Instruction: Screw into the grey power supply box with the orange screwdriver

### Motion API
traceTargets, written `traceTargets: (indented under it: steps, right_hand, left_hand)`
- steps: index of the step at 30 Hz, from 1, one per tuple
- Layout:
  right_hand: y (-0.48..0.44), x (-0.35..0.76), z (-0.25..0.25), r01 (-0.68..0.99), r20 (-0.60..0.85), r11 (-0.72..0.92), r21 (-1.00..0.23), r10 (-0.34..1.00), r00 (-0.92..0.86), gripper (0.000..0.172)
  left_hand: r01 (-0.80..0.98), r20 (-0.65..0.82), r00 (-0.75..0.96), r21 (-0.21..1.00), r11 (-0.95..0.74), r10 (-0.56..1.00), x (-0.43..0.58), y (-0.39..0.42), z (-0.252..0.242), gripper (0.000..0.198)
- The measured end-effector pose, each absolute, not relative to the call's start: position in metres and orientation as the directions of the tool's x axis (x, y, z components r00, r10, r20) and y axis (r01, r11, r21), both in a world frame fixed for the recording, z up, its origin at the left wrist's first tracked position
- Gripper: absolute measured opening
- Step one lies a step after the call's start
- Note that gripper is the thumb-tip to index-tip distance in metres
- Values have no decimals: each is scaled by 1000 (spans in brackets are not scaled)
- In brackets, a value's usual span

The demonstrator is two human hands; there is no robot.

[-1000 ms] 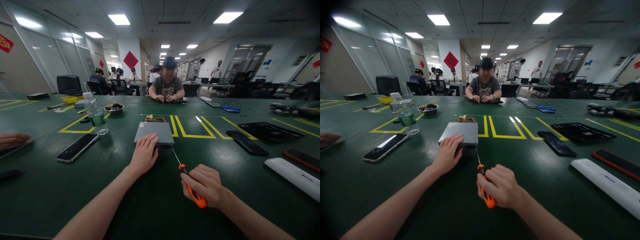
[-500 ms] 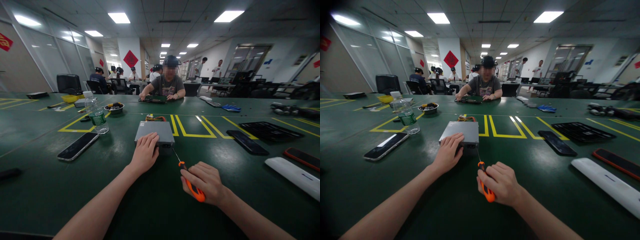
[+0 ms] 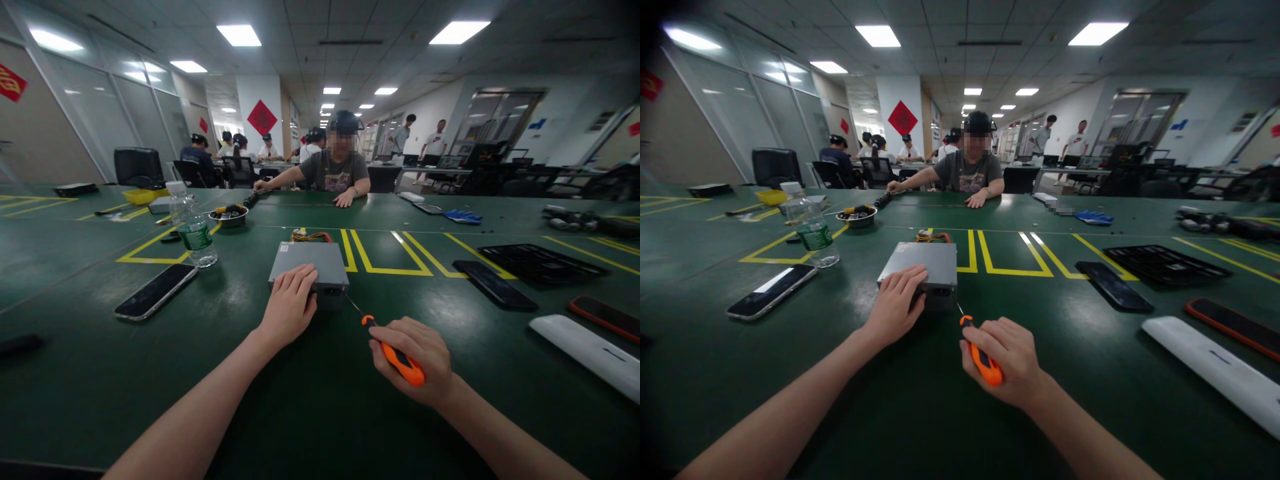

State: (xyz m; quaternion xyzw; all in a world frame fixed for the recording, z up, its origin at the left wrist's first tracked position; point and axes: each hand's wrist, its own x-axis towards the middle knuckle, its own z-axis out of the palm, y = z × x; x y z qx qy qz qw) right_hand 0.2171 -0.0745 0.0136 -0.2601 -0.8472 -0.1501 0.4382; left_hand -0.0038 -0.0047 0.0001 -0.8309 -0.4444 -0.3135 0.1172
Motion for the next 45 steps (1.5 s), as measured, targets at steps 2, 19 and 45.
traceTargets:
  steps: [2, 19, 45]
  right_hand:
    - [-76, 217, 13, 581, 799, 812, 55, 313, -514, 21]
    - [-93, 205, 15, 529, 690, 788, 314, 194, -698, 15]
    - [-95, 200, 12, 439, 608, 888, 136, 275, -745, 33]
  left_hand:
    - [811, 624, 406, 91, -579, 667, -4, -5, 0, 37]
    - [819, 619, 411, 72, -570, 669, -4, -5, 0, 37]
    - [808, 627, 411, 86, -583, 662, -5, -5, 2, 37]
